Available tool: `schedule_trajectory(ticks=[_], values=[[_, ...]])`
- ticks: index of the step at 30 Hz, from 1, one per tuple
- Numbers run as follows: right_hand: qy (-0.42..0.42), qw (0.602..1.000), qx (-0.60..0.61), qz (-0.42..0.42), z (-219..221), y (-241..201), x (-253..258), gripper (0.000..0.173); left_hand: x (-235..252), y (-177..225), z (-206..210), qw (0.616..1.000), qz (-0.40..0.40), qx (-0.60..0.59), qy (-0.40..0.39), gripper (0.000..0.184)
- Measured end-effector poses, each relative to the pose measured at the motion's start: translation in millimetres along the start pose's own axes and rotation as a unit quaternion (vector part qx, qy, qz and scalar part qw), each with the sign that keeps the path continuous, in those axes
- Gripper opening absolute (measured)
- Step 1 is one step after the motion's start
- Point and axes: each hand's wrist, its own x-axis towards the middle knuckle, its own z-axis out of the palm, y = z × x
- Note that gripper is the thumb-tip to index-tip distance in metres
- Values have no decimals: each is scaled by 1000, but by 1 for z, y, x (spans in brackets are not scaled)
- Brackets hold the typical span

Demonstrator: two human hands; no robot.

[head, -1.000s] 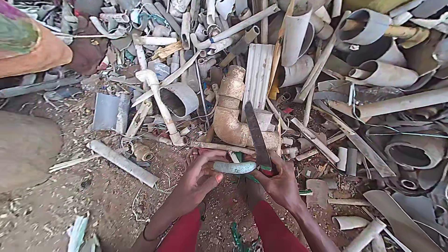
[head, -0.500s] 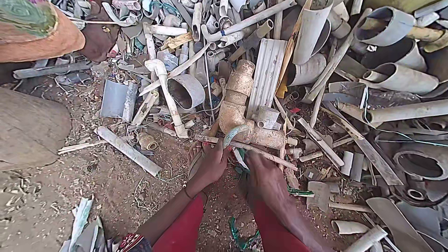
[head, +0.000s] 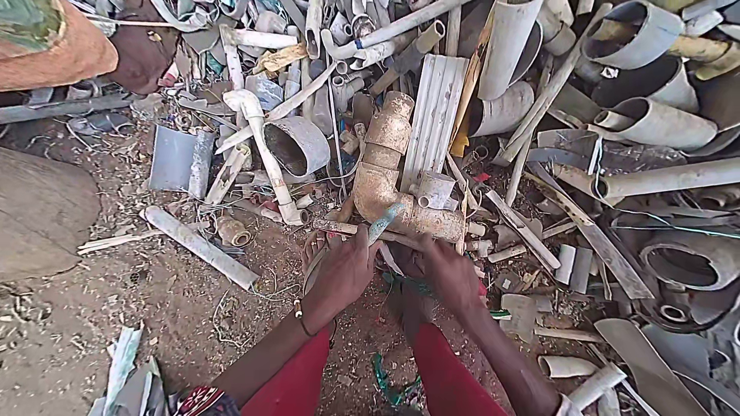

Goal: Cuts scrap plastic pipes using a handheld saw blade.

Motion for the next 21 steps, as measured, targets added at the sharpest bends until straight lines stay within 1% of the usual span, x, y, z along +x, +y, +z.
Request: schedule_trajectory(ticks=[1,2,3,4,5,6,7,8,9,10,11,12,14,15,16,17,18,19,20,21], values=[[-72,994,-8,83,-5,8,8,27,-1,3,-3,1000,-1,5,-1,57],[-59,992,-8,107,-7,15,11,29,-2,6,-6,1000,-1,11,-1,58],[-2,996,-4,91,-8,14,9,27,-2,8,-9,1000,0,17,0,58],[62,997,8,50,-12,6,2,25,-4,9,-10,1000,0,22,-5,58],[106,994,22,4,-17,-7,-5,24,-4,10,-12,1000,3,26,-11,58],[126,991,30,-41,-22,-17,-10,22,-3,12,-15,999,6,27,-19,58],[125,990,24,-67,-24,-24,-12,20,-3,14,-17,999,5,27,-31,56],[93,994,0,-58,-23,-25,-12,18,-2,16,-18,999,9,26,-29,55],[12,1000,-23,-5,-23,-22,-8,20,-1,18,-17,1000,14,21,-19,56],[-107,990,-40,79,-27,-19,1,27,-1,20,-17,1000,13,19,-16,56],[-189,969,-59,146,-31,-13,9,31,-2,21,-17,1000,11,22,-21,55],[-167,971,-70,155,-32,-7,9,29,-1,22,-18,999,12,26,-20,54],[1,996,-60,63,-35,-8,-8,21,0,23,-22,999,10,33,-29,54],[59,997,-41,9,-34,-12,-14,19,0,25,-25,998,7,37,-45,55],[82,996,-31,-33,-31,-15,-18,17,0,27,-29,997,3,41,-65,55],[58,997,-39,-36,-26,-16,-17,15,1,30,-31,996,-1,48,-71,54],[-23,999,-46,17,-25,-17,-12,18,1,32,-32,996,-3,55,-66,55],[-130,985,-54,102,-28,-16,-1,25,1,32,-31,996,-4,59,-63,55],[-193,965,-59,167,-33,-13,9,31,1,33,-30,996,-4,63,-60,55],[-150,972,-56,170,-34,-10,9,28,1,33,-30,997,-5,62,-54,55]])
